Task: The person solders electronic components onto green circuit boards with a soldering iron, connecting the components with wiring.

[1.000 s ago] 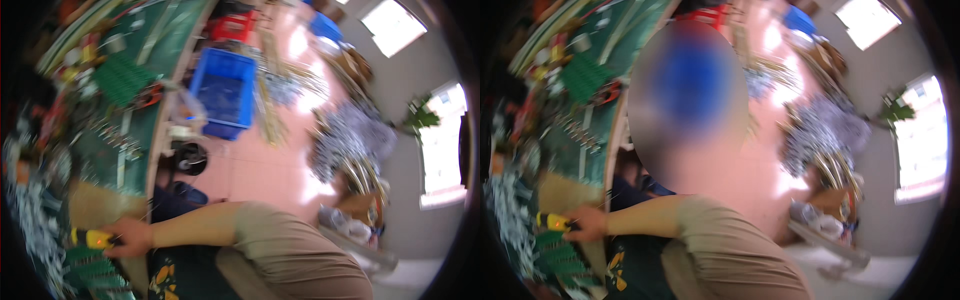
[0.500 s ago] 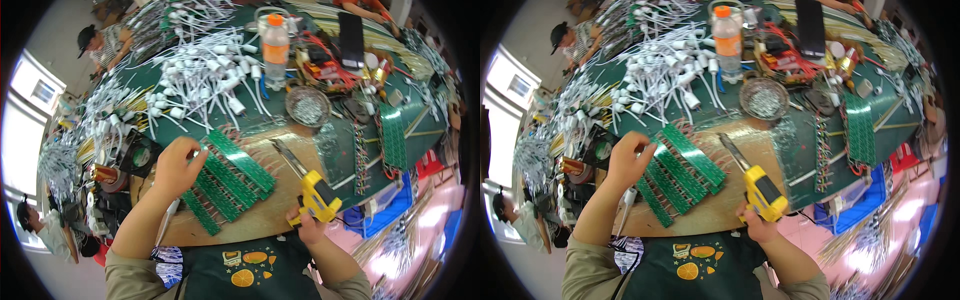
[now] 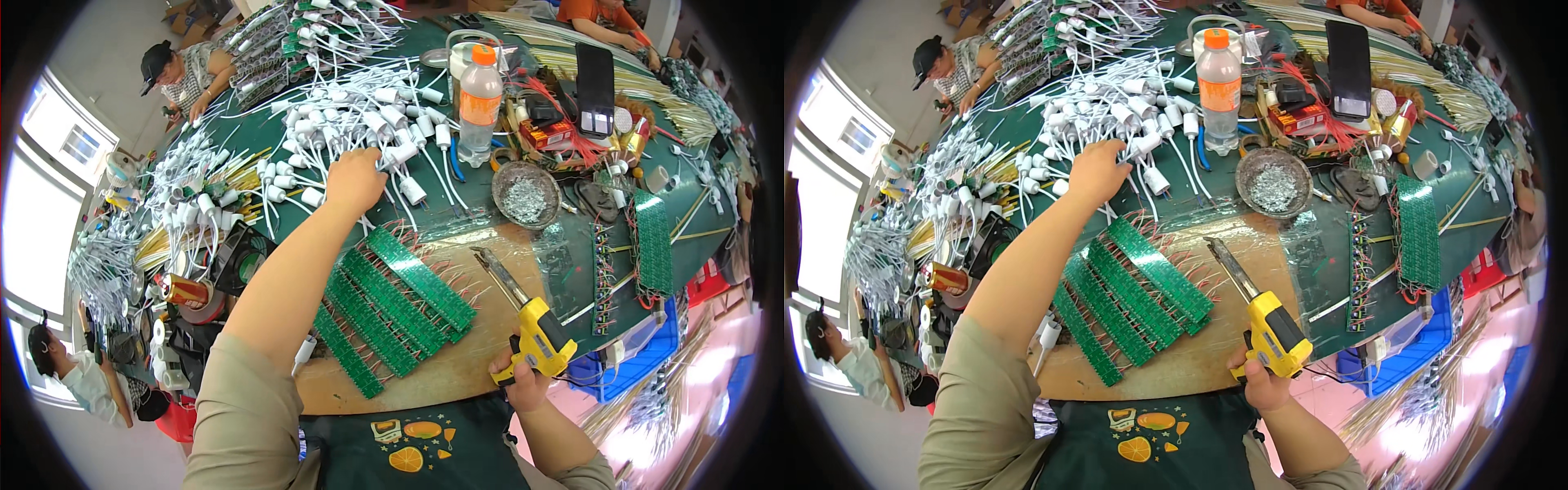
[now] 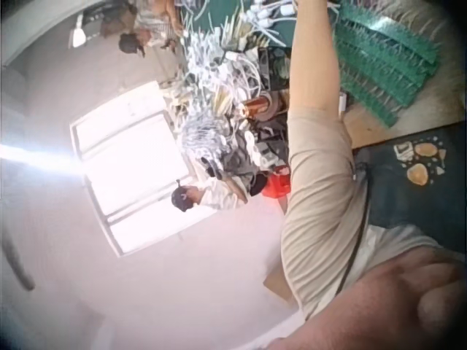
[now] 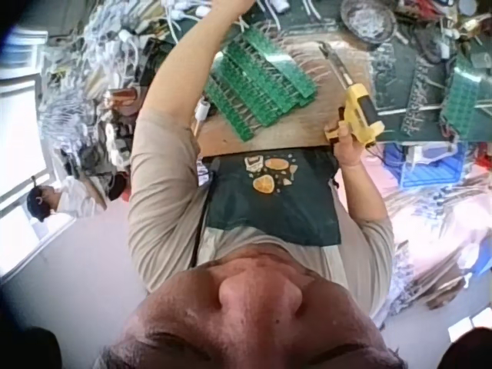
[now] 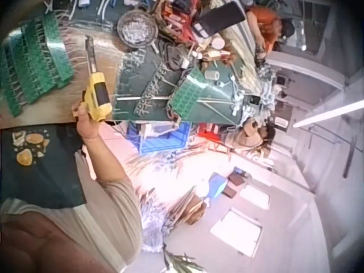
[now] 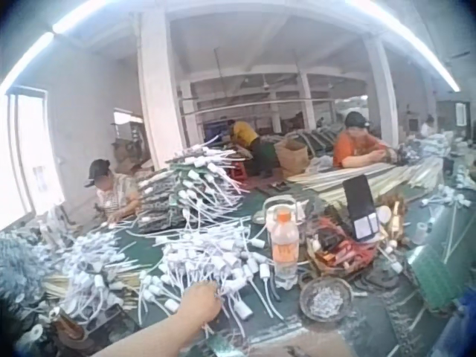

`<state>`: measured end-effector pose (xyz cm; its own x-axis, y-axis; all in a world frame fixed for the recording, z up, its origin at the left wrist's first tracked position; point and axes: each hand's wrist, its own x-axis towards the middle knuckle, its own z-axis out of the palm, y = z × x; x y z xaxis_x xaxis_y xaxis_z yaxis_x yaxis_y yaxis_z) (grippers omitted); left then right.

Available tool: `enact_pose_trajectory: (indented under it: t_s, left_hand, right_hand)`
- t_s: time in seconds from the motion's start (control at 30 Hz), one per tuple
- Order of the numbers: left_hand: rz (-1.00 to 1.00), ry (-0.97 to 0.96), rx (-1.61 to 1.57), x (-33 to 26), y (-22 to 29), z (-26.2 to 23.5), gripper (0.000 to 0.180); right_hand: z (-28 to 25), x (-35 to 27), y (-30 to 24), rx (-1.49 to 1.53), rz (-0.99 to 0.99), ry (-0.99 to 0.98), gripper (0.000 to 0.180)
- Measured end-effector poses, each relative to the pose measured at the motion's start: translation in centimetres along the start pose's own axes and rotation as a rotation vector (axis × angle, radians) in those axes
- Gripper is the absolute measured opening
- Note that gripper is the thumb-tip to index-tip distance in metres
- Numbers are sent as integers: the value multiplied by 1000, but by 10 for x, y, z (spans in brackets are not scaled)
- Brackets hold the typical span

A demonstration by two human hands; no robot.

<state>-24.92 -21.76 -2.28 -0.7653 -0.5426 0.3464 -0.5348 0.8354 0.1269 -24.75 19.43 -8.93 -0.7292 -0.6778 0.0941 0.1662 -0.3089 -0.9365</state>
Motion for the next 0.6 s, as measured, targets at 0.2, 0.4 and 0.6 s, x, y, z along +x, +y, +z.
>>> enact_pose_trajectory:
  t_s: [0.2, 0.4, 0.6]
  left_hand:
    - [-59, -79, -158, -1, -13, -23, 20]
    - [-165, -185, -336, -91, 5, -143, 16]
    - [-384, -360, -412, -281, 9, -174, 16]
  right_hand:
    - [6, 2, -7, 63, 37, -37, 62]
    - [2, -1, -3, 65, 70, 49, 70]
    - [5, 8, -11, 41, 68, -42, 74]
